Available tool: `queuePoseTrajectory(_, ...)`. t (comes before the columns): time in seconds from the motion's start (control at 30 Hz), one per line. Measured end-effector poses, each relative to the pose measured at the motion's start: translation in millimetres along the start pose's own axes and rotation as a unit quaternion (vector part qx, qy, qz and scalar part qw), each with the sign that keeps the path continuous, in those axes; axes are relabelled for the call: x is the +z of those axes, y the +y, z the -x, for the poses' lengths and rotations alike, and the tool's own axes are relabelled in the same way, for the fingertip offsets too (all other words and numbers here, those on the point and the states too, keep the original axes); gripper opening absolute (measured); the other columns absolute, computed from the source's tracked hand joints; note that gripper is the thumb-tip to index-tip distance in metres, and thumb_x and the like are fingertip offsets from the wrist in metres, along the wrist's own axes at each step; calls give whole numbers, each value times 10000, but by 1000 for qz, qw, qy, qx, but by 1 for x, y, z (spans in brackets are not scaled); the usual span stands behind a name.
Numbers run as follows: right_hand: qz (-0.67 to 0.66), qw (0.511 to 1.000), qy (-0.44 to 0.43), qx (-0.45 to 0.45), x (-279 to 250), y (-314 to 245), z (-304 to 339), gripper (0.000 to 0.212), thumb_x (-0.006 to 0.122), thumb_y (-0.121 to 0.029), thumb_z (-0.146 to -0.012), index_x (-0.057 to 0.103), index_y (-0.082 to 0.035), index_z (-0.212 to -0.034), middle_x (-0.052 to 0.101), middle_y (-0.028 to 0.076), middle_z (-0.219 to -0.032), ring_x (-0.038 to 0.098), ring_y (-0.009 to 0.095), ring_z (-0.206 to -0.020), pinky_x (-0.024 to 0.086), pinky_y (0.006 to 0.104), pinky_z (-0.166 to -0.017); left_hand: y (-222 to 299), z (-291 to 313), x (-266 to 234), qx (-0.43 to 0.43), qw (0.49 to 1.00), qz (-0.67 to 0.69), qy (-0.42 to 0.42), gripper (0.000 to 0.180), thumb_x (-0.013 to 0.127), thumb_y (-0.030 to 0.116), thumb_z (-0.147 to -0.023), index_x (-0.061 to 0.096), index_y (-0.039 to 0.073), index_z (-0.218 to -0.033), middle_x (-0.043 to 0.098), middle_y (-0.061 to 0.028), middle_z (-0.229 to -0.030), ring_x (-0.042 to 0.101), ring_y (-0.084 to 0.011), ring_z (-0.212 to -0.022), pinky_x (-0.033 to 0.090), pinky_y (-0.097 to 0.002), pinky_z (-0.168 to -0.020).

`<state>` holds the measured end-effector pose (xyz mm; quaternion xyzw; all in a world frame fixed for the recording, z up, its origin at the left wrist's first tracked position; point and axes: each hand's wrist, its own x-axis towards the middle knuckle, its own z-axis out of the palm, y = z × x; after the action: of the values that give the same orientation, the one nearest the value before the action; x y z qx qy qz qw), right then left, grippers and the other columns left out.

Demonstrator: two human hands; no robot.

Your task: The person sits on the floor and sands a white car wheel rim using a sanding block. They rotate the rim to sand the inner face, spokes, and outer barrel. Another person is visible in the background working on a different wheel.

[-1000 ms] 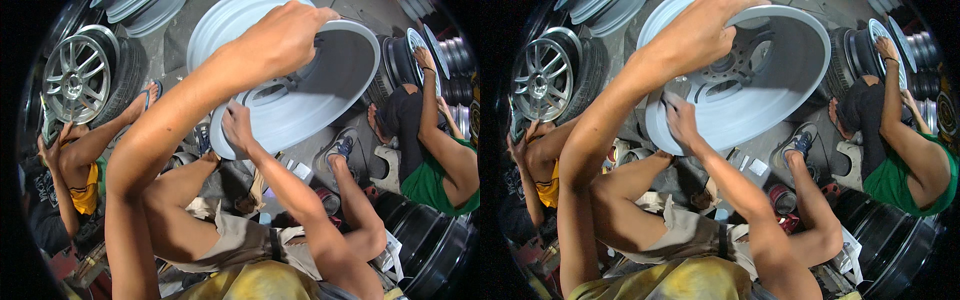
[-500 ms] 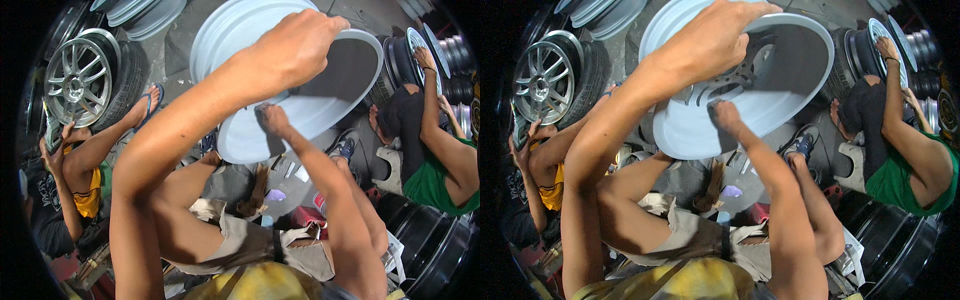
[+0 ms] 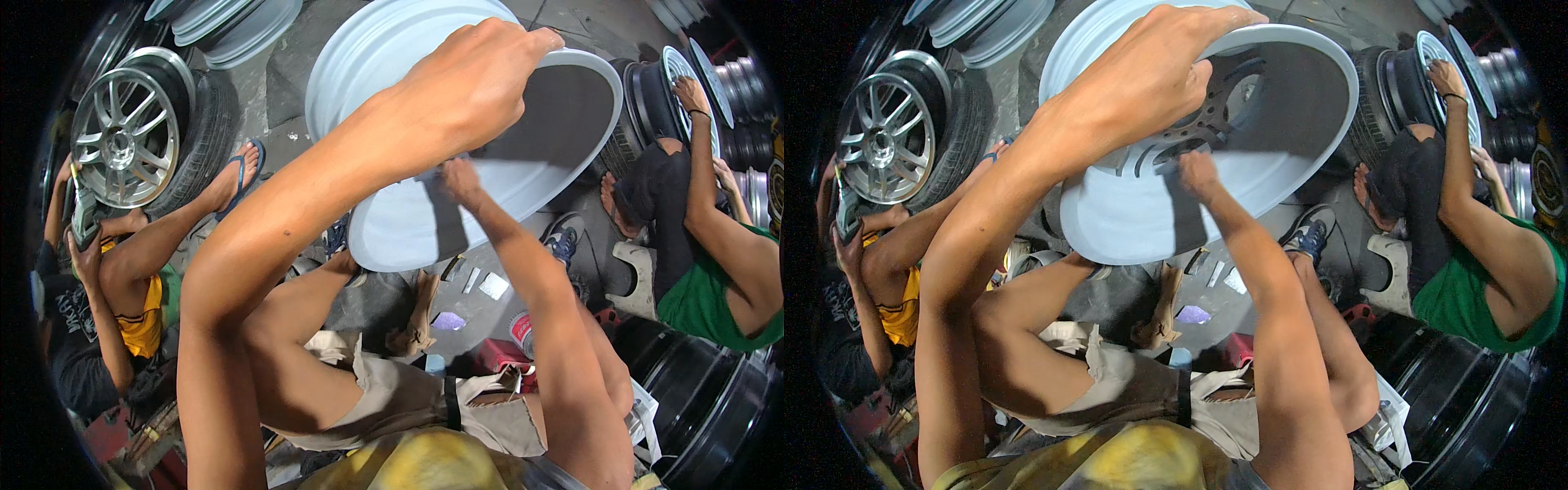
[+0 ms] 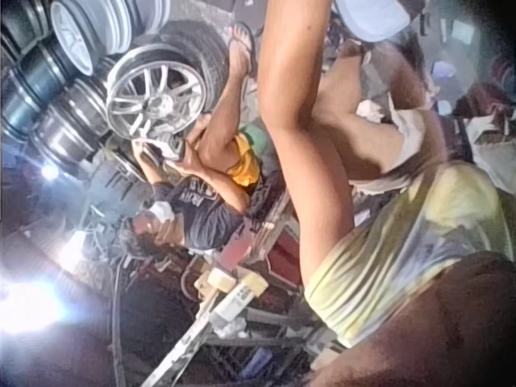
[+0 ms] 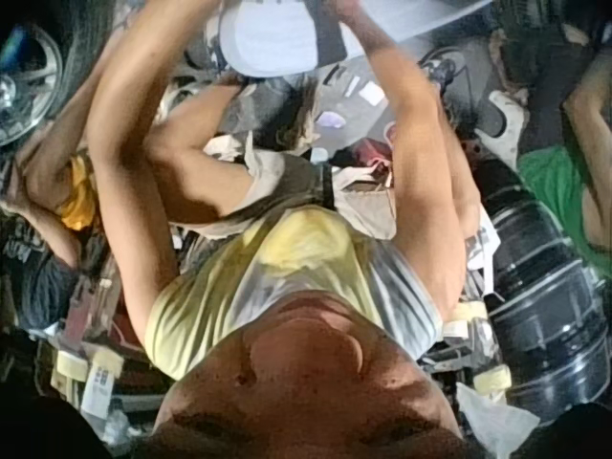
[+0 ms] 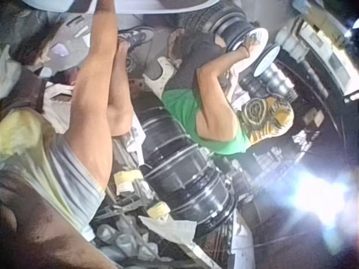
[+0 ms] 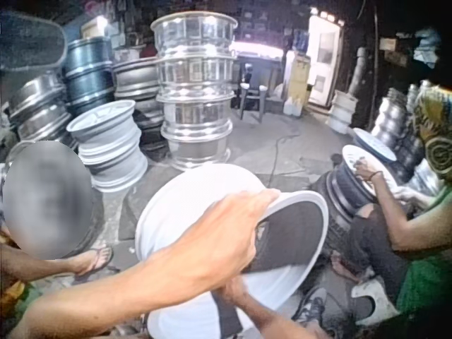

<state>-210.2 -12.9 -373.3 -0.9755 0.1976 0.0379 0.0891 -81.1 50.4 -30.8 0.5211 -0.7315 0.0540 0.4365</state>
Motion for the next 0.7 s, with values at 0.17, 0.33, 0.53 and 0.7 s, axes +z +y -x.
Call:
queuePoseTrajectory(0.17, -41, 999, -18, 10, 5, -20, -5, 177, 596, -212, -860, 720, -91, -821, 714, 181, -880, 696, 350, -894, 505, 470, -862, 5, 1, -15, -79, 994, 8, -75, 483, 582, -85, -701, 640, -105, -1180, 673, -298, -828, 687, -440, -825, 559, -480, -769)
queuePoseTrajectory(0.33, -84, 995, 30, 37, 9, -27, 17, 242, 540, -247, -927, 645, -35, -873, 677, 190, -879, 636, 374, -829, 482, 506, -821, 5, -2, -12, -85, 994, 18, -68, 499, 565, -93, -694, 645, -101, -1187, 676, -300, -822, 695, -433, -818, 562, -479, -771)
queuePoseTrajectory(0.53, -42, 996, 84, -2, -16, -16, 33, 230, 597, -132, -837, 726, -134, -1027, 708, 93, -1084, 652, 243, -1064, 405, 408, -1061, 0, -5, -13, -62, 995, 58, -53, 487, 480, -84, -757, 601, -88, -1228, 658, -344, -942, 650, -483, -934, 520, -499, -870)
queuePoseTrajectory(0.7, -123, 977, 110, 132, 16, -52, 21, 146, 619, -101, -815, 738, -64, -892, 715, 162, -903, 683, 384, -826, 549, 455, -837, 14, -26, -10, -60, 988, 112, -91, 464, 445, -77, -778, 574, -89, -1224, 645, -361, -1003, 618, -515, -1005, 494, -520, -911)
